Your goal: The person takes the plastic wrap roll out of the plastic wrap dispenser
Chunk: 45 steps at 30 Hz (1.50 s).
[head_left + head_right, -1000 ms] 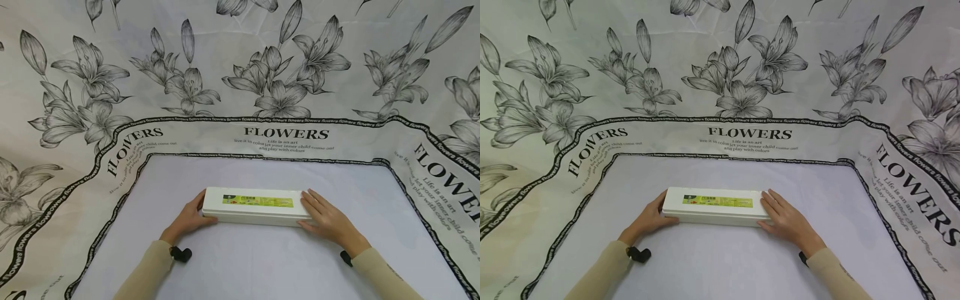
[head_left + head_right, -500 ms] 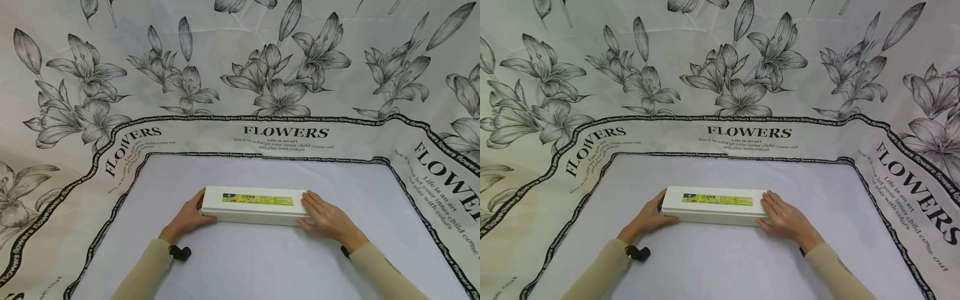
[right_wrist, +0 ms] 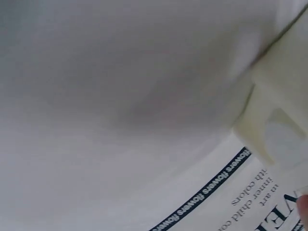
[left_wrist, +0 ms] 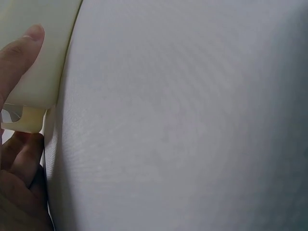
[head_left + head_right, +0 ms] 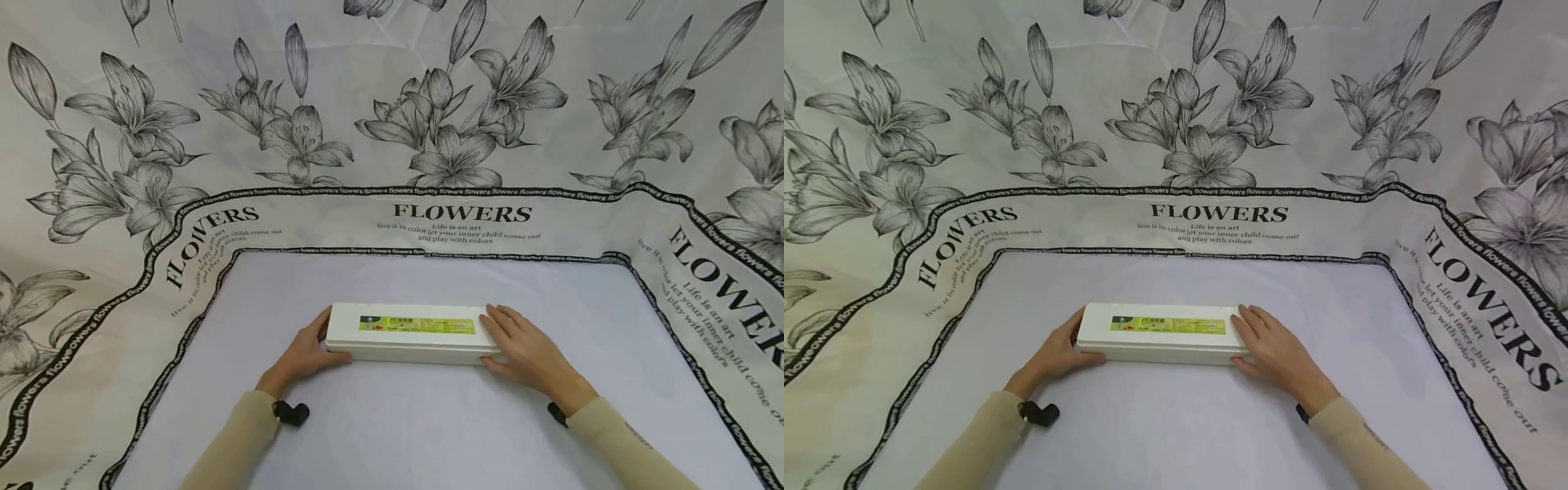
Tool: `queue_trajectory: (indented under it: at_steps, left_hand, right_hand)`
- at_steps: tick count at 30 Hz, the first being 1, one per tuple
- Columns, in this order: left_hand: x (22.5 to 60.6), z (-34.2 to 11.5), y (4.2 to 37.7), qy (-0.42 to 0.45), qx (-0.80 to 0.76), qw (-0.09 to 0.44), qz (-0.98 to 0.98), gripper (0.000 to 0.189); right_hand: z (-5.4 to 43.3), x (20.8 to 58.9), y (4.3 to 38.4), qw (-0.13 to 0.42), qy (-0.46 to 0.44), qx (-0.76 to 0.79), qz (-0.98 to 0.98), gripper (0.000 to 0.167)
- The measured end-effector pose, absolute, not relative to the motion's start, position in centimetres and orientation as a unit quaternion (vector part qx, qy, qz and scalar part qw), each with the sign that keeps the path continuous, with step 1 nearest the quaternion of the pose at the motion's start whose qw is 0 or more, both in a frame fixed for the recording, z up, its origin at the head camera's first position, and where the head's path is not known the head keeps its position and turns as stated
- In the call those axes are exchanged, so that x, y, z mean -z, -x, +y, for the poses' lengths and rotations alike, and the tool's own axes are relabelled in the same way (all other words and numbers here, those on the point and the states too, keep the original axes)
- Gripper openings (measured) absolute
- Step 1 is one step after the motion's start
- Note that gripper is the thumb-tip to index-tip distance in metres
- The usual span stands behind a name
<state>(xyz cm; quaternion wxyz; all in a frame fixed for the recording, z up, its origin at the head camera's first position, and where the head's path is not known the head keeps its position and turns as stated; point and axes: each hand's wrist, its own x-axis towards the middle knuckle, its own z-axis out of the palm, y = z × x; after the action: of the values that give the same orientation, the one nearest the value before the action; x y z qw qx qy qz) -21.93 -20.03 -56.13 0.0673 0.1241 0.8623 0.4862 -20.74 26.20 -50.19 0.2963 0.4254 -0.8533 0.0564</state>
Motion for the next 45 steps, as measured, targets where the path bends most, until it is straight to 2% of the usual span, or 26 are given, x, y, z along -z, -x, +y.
queue_trajectory:
  at_steps: [6, 11, 16, 26, 30, 33, 40, 45]
  left_hand:
    - [56.2, -20.2, 21.8, -0.125, -0.492, 0.065, 0.859, 0.120]
    - [56.2, -20.1, 21.7, -0.141, -0.504, 0.070, 0.849, 0.117]
    - [56.5, -19.8, 21.7, -0.144, -0.519, 0.066, 0.840, 0.117]
    - [56.5, -19.5, 21.7, -0.138, -0.502, 0.061, 0.852, 0.117]
    - [56.5, -19.5, 21.6, -0.134, -0.501, 0.065, 0.853, 0.117]
    - [56.4, -19.6, 21.6, -0.128, -0.499, 0.069, 0.855, 0.118]
    - [56.0, -19.9, 21.7, -0.114, -0.484, 0.069, 0.865, 0.119]
    - [56.0, -20.0, 21.7, -0.112, -0.487, 0.072, 0.863, 0.120]
  right_hand:
    - [25.1, 48.6, 21.1, 0.308, -0.456, 0.018, -0.835, 0.063]
    - [25.2, 47.2, 21.9, 0.313, -0.486, 0.012, -0.816, 0.049]
    - [25.5, 46.2, 22.8, 0.303, -0.475, -0.045, -0.825, 0.059]
    - [26.5, 47.6, 22.5, 0.302, -0.464, -0.093, -0.828, 0.064]
    - [26.6, 47.6, 22.3, 0.252, -0.437, -0.134, -0.853, 0.046]
    - [26.6, 47.7, 22.0, 0.197, -0.402, -0.172, -0.877, 0.042]
    - [25.9, 47.6, 21.5, 0.112, -0.326, -0.219, -0.913, 0.049]
    - [25.1, 48.1, 21.7, 0.072, -0.283, -0.249, -0.923, 0.067]
